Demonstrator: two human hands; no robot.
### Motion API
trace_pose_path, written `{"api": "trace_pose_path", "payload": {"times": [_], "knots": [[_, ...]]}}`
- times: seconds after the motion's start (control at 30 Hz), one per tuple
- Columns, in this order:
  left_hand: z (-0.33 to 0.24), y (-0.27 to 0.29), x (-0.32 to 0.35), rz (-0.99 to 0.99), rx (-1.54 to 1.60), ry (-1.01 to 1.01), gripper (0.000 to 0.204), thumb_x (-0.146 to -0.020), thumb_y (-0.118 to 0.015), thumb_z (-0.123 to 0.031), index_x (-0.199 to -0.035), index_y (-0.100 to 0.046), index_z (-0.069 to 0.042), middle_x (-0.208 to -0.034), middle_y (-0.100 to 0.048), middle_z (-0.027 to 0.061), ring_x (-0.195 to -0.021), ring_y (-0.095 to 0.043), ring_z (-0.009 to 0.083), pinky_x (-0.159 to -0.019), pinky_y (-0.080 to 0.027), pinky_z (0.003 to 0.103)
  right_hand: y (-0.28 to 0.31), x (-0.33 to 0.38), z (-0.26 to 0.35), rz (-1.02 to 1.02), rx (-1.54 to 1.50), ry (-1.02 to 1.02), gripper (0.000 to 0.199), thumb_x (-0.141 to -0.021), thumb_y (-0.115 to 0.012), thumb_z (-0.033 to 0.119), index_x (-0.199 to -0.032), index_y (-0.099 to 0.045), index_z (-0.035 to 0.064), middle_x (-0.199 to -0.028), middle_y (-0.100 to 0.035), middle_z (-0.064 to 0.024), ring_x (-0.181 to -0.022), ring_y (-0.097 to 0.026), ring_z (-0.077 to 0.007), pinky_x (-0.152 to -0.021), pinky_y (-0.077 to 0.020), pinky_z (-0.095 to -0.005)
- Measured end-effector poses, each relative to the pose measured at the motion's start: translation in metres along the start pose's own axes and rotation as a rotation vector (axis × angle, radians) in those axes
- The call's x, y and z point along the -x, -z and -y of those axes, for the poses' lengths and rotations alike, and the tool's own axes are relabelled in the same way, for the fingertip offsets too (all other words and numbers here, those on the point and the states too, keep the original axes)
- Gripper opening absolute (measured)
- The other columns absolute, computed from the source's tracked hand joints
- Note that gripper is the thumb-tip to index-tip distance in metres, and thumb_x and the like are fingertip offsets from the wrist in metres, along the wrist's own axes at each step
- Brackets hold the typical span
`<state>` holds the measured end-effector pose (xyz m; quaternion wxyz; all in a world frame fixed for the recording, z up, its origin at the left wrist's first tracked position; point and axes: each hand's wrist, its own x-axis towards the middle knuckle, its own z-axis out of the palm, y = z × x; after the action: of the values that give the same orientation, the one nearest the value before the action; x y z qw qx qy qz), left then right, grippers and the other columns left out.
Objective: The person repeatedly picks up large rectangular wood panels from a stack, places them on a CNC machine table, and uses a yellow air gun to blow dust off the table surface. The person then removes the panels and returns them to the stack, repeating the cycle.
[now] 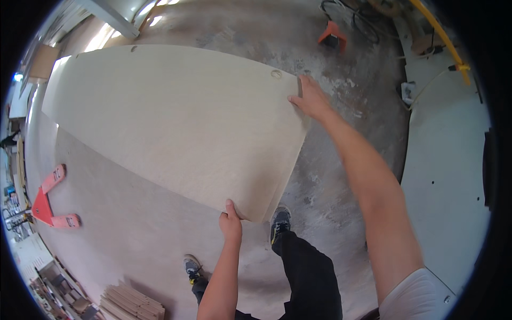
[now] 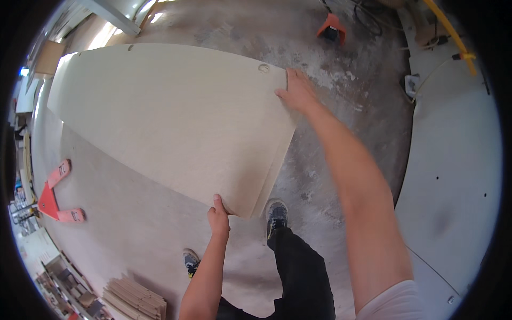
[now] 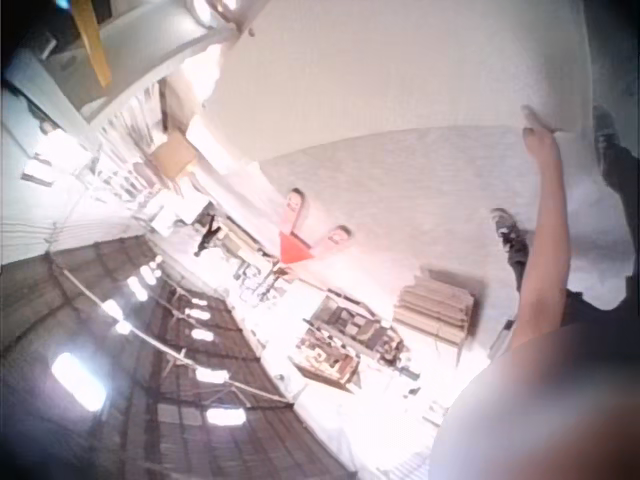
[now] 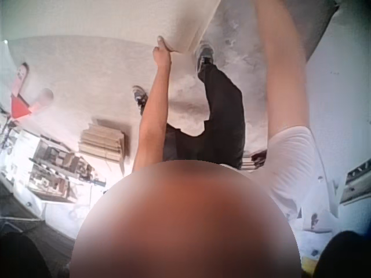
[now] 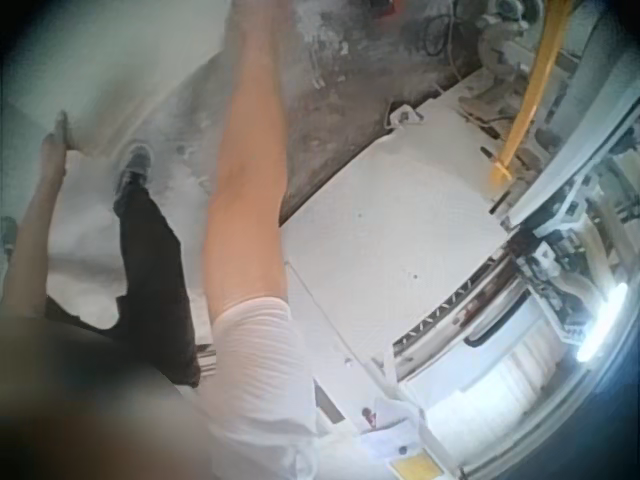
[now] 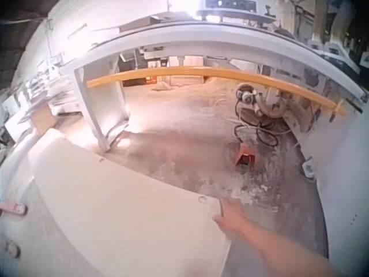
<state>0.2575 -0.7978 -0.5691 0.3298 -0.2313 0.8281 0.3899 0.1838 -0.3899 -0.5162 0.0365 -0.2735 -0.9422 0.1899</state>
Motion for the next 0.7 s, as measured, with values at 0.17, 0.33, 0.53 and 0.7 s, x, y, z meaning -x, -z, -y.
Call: {"api": "trace_pose_path", "payload": {"times": [0.17,0.33,0.53,0.7], "knots": [[0.016,0.029,0.021,-0.088,0.208,0.342,0.075,-0.094,-0.042,-0.068,-0.093,-0.063,0.004,-0.061,-0.054,0.0095,-0.048,-0.05,0.0212,-0.04,-0.037,0.035,-0.017,0.054,-0.004,0.053,-0.17,-0.047,0.069,-0.077,-0.077,0.021,-0.132,-0.045,-0.0049,-0.134,-0.051,-0.0238,-0.127,-0.046,-0.039,-0.109,-0.0361,-0.0441],[0.038,0.093,0.097,-0.087,0.195,0.366,0.07,-0.095,-0.038,-0.07,-0.064,-0.051,-0.009,-0.048,-0.042,0.003,-0.039,-0.041,0.0167,-0.037,-0.033,0.034,-0.008,0.179,0.033,-0.218,-0.957,-0.734,0.068,-0.081,-0.08,0.034,-0.13,-0.048,-0.0008,-0.127,-0.055,-0.0139,-0.121,-0.051,-0.0278,-0.103,-0.0402,-0.039],[0.045,0.055,0.255,0.124,0.23,0.476,0.071,-0.093,-0.043,-0.071,-0.065,-0.051,-0.007,-0.05,-0.041,0.0017,-0.038,-0.04,0.0163,-0.038,-0.033,0.034,0.104,0.29,0.053,-0.201,-1.754,-1.148,0.049,-0.086,-0.076,0.028,-0.12,-0.058,-0.0027,-0.114,-0.064,-0.0121,-0.099,-0.063,-0.0241,-0.086,-0.0528,-0.0408],[0.027,0.08,0.347,0.931,-0.176,-0.089,0.062,-0.1,-0.043,-0.056,-0.106,-0.066,0.001,-0.091,-0.066,0.014,-0.065,-0.062,0.0205,-0.06,-0.051,0.034,0.292,0.326,-0.031,-0.296,-1.304,-1.104,0.045,-0.09,-0.072,0.024,-0.117,-0.058,-0.0072,-0.114,-0.065,-0.0156,-0.103,-0.063,-0.0268,-0.095,-0.0504,-0.0427]]}}
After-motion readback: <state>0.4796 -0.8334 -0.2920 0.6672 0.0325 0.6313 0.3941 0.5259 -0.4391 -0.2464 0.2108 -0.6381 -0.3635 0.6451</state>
